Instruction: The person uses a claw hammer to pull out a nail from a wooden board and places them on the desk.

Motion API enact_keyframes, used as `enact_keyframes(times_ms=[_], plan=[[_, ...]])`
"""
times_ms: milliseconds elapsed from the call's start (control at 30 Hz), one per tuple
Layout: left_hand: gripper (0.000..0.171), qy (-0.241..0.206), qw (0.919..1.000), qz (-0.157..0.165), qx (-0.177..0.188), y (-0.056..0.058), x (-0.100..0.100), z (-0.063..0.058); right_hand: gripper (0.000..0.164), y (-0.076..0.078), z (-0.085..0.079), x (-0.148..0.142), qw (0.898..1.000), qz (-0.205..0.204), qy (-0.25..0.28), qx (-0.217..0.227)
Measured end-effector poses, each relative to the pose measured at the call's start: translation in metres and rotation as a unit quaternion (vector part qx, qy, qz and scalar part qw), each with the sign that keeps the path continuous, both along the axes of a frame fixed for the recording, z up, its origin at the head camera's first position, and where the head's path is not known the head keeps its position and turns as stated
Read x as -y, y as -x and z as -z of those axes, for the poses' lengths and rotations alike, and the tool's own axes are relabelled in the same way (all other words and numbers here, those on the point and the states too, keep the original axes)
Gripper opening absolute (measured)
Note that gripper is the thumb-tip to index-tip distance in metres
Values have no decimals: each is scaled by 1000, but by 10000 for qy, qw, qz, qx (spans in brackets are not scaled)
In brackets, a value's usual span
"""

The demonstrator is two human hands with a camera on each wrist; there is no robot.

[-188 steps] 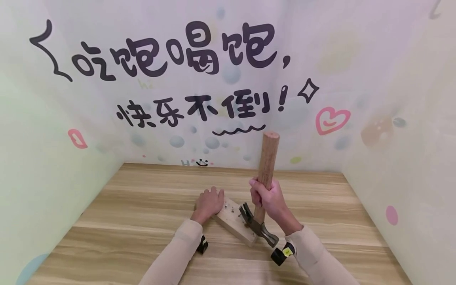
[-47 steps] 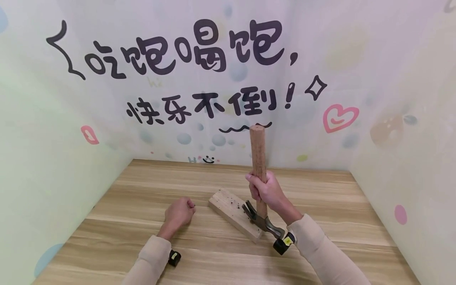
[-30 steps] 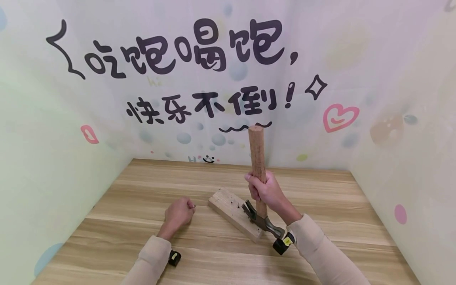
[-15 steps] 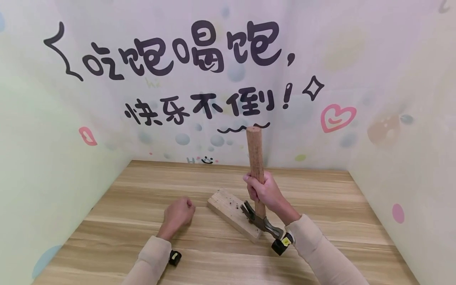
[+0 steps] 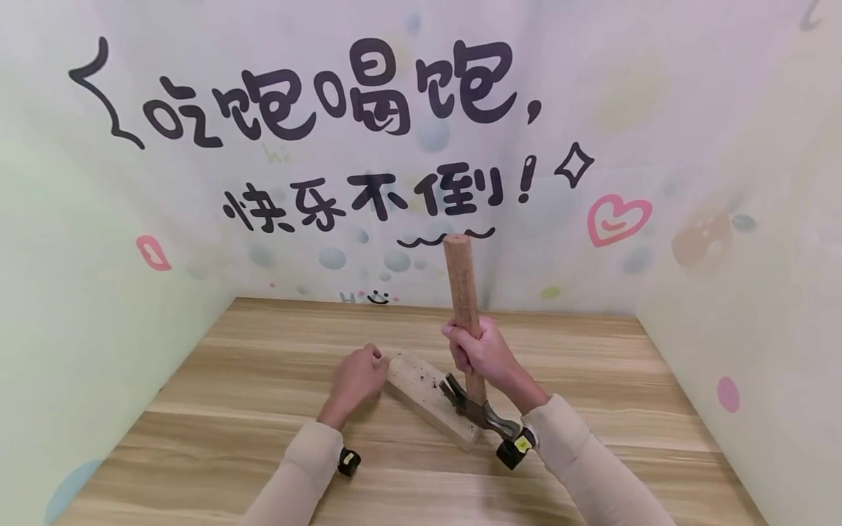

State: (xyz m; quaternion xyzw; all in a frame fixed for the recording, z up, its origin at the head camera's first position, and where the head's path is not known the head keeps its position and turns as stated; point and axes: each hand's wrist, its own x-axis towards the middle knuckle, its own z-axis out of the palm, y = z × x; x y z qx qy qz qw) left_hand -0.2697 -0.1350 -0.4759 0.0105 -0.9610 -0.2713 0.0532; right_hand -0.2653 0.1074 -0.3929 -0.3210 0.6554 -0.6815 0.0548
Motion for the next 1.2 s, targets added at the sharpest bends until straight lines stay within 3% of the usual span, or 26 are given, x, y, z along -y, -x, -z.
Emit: enact_keyframes(times_ms=[167,400,667,833,1200], plan=[[39,29,9999,-5,137,9,-8,4,30,3,-1,9,9998,-80,-137,136],[52,166,9978,185,616,17,-15,9,33,11,-5,27,9969,3,-658,439],[57,142,9957,420,813,26,-18,17,34,29,-8,47,9842,44,-1541,867],[58,-1,9927,641,1019,30,-22,13,38,40,-8,55,9754,0,-1917,1086],[55,339,9923,797,884,33,-30,18,25,56,3,77,9619,150,-2299,1471]])
